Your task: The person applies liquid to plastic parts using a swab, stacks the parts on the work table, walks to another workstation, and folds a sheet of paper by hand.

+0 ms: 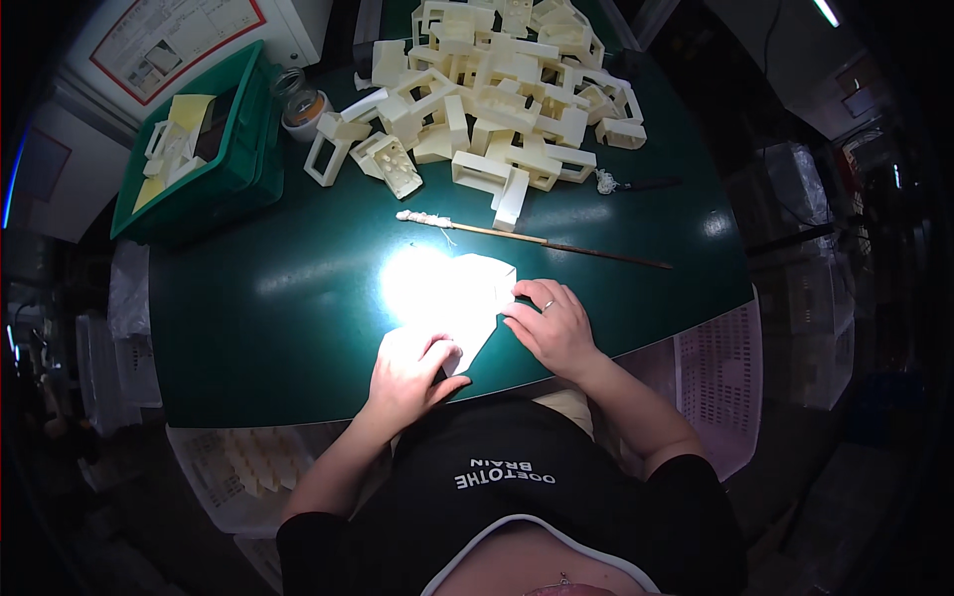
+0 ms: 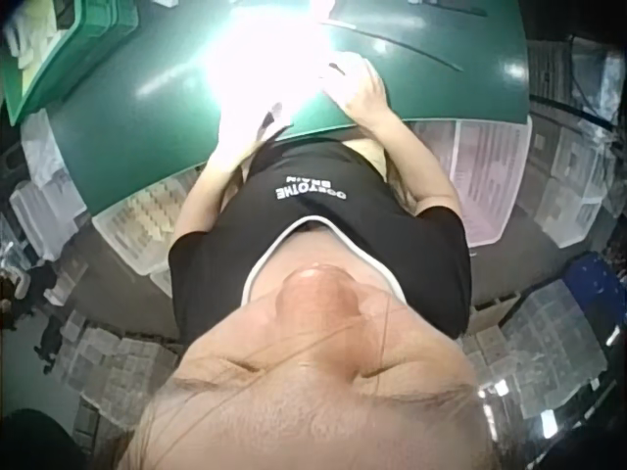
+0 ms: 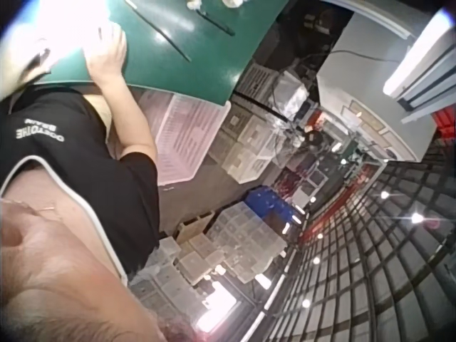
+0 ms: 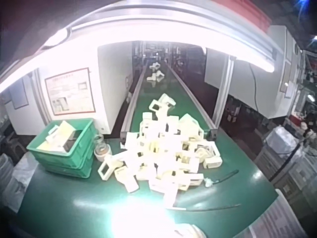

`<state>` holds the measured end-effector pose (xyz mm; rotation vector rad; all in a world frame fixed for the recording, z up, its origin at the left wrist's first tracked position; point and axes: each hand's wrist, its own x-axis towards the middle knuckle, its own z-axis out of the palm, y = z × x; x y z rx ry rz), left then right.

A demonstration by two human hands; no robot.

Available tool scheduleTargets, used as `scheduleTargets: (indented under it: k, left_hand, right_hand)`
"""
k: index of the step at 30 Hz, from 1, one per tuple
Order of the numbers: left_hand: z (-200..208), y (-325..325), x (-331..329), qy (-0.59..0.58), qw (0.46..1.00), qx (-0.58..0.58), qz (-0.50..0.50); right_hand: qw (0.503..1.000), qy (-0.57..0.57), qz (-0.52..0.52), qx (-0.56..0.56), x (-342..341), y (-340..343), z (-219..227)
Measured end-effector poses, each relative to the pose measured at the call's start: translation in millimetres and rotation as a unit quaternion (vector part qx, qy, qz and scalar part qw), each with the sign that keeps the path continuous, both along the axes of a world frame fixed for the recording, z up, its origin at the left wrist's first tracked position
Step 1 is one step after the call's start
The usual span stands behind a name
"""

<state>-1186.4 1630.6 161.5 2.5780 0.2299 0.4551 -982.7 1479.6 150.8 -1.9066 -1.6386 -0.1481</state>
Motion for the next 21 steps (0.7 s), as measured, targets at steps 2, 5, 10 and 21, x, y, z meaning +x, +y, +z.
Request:
scheduleTargets:
  k: [2, 5, 10, 21]
  left_hand:
    - [-9.4, 1.4, -2.2, -0.012, 1.000, 0.000, 0.019]
    - [-13.0, 5.4, -0.7, -0.036, 0.997, -0.012, 0.063]
    - [-25.5, 8.5, -3.6, -0.059, 0.993, -0.028, 0.095]
    - [-22.0, 17.9, 4.7, -0.100, 0.986, -0.082, 0.102]
  right_hand:
    - [1.000, -0.010, 0.006, -0.007, 6.0, 8.1, -0.1]
    - [0.998, 0.041, 0.012, -0.034, 25.0, 12.4, 10.4]
    - [0.998, 0.048, -0.032, 0.004, 22.0, 5.2, 25.4]
    - [0.999, -0.007, 0.032, -0.007, -45.6, 46.0, -6.3]
